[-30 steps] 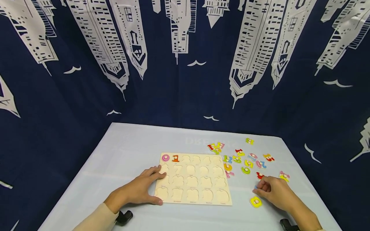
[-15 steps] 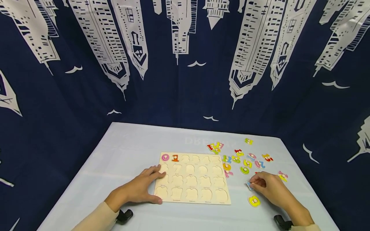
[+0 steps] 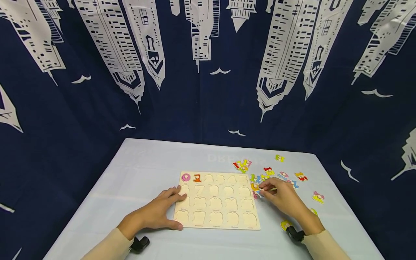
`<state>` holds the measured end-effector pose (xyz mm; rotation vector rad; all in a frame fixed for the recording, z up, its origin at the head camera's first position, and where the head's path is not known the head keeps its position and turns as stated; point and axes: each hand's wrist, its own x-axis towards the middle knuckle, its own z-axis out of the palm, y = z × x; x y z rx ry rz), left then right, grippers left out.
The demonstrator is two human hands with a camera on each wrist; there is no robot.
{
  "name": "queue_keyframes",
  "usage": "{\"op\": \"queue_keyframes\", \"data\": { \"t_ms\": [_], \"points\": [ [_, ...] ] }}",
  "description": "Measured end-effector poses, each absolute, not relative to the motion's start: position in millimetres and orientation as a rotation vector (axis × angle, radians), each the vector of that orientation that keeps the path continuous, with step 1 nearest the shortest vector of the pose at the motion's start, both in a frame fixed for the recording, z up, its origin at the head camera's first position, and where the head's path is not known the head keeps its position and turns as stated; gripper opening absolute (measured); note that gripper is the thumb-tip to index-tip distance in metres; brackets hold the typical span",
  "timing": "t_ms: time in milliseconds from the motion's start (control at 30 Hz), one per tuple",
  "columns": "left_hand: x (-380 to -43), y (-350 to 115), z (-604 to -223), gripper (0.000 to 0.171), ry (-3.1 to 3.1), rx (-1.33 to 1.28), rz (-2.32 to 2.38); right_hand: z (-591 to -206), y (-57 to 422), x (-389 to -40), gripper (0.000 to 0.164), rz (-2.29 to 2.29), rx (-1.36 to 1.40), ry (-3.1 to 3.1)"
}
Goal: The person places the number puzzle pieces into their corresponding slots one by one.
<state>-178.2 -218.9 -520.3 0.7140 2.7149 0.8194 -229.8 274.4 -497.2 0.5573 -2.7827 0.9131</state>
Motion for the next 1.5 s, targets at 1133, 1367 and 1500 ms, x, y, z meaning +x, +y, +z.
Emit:
{"op": "queue_keyframes", "data": {
  "t_ms": [1133, 1367, 1500],
  "points": [
    [-177, -218, -524, 0.113, 2.709, 0.671, 0.828, -508, 111, -316, 0.005, 1.051, 0.989, -2.776],
    [-177, -217, -525, 0.112, 2.708, 0.665, 0.817, -513, 101, -319, 0.006, 0.990, 0.954, -2.832],
    [-177, -217, -523, 0.112, 2.710, 0.669, 0.808, -515, 98, -319, 0.006, 0.976, 0.937, -2.841]
  ]
}}
